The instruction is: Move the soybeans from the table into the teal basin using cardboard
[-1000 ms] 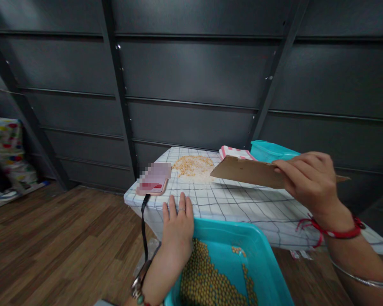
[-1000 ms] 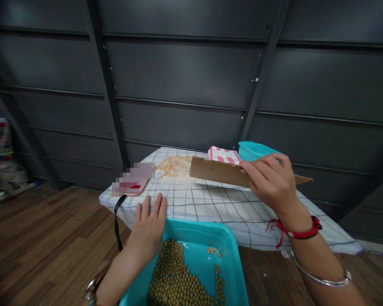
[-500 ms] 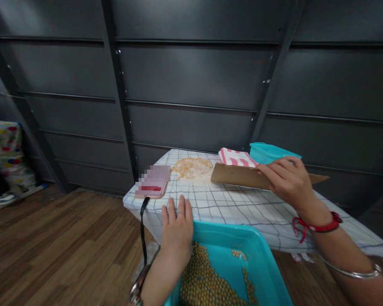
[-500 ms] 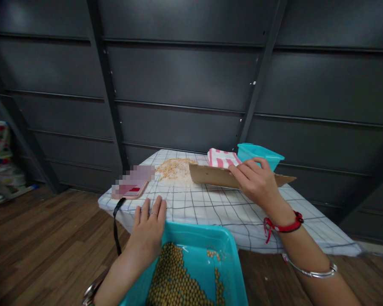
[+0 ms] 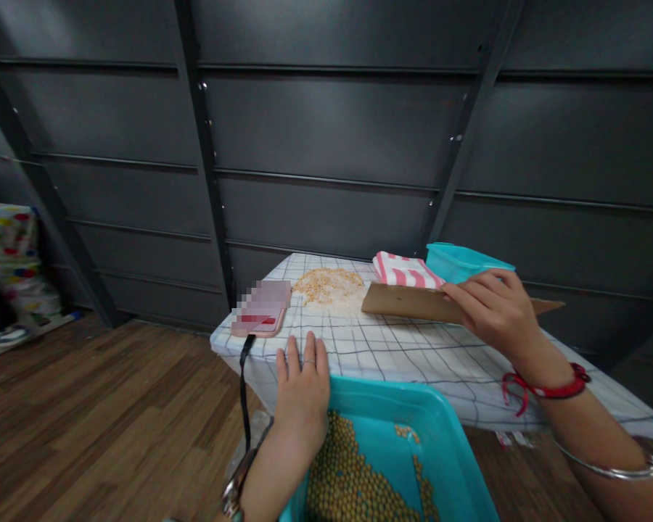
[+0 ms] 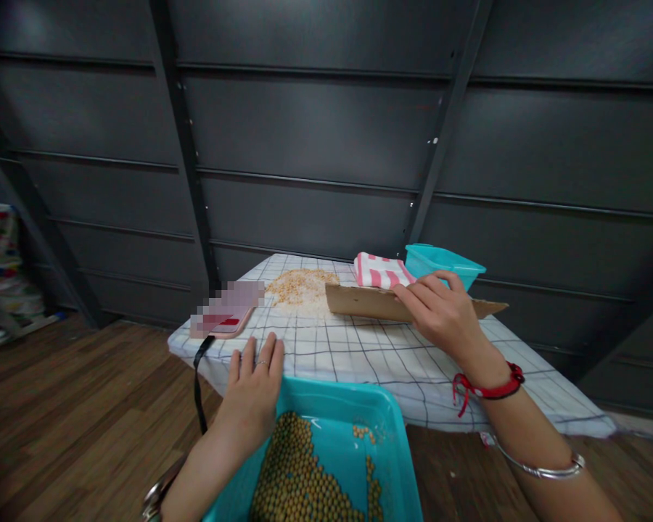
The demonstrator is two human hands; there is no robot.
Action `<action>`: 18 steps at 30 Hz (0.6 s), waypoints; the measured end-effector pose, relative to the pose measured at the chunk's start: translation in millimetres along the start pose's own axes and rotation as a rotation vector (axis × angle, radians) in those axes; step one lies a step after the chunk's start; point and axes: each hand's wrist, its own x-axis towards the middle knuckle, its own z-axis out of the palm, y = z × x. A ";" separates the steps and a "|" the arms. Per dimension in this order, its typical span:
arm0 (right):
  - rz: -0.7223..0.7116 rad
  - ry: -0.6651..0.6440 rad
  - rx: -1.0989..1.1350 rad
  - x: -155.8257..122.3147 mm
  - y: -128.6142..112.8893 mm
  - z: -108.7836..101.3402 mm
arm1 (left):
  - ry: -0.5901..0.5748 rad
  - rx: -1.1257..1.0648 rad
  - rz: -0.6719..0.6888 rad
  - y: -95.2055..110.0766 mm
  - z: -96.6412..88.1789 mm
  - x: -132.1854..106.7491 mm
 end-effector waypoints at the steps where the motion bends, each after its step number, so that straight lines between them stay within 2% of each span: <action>1: -0.004 0.009 0.006 -0.7 0.9 -1.1 | 0.003 0.001 -0.001 0.1 -0.2 0.0; 18: -0.036 0.078 0.086 -3.6 1.5 -15.9 | -0.017 0.017 0.004 0.0 -1.5 0.3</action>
